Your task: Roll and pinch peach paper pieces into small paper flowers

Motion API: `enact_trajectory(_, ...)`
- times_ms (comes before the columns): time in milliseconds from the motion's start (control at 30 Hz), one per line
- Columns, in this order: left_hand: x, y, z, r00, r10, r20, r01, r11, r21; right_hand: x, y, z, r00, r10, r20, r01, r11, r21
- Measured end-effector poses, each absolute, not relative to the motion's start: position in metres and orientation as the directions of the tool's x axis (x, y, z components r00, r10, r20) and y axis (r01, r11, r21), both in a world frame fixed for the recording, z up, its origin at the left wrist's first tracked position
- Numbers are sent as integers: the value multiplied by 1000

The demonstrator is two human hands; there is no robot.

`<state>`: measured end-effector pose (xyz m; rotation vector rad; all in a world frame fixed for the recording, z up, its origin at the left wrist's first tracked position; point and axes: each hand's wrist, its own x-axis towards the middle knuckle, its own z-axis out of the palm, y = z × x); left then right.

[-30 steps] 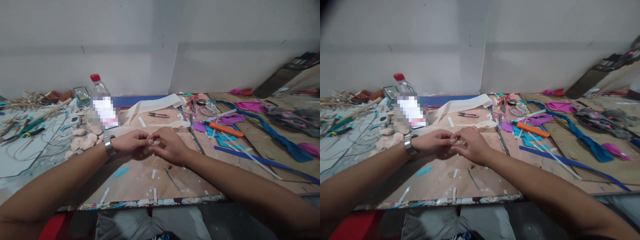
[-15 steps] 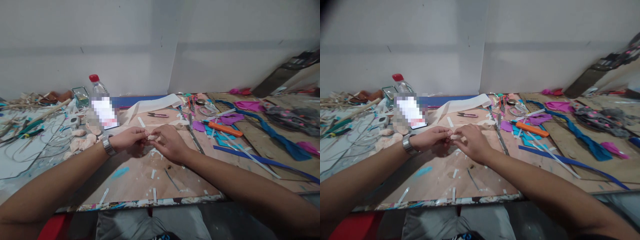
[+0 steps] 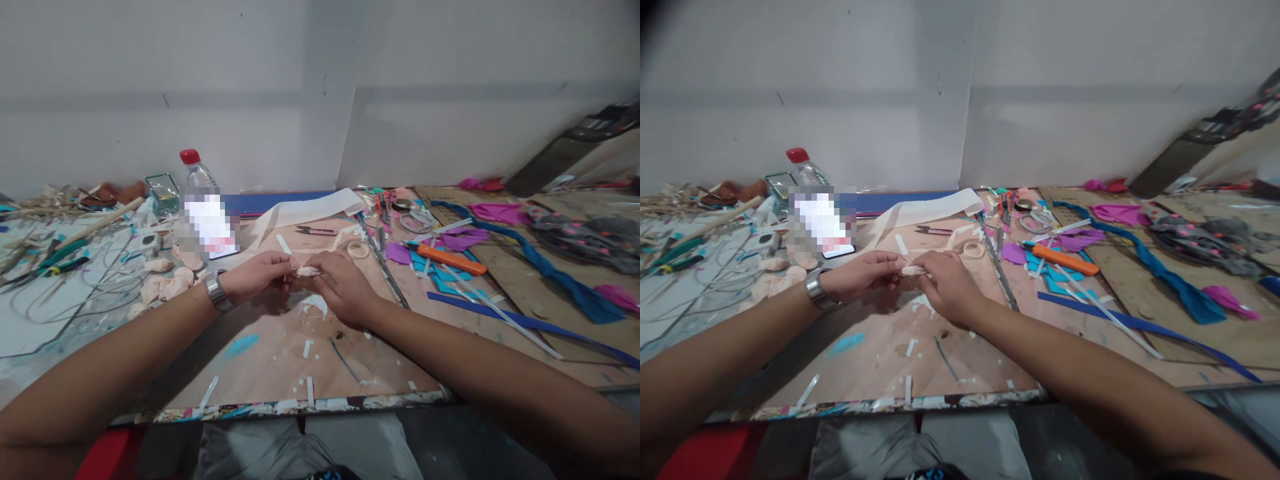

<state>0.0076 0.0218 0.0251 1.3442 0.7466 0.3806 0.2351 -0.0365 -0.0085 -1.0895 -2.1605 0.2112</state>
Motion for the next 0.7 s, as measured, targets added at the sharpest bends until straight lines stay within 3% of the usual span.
enact_trajectory(267,9,21,27,679,709,-188,126,139,982,234,-32,-10,-354,703,616,646,660,-383)
enact_trajectory(433,9,22,26,669,728,-150,89,122,988,237,-32,-9,-328,727,603,674,628,-389)
enact_trajectory(700,9,23,26,679,713,-176,192,59,980,236,-36,-1,-375,796,476,661,589,-464)
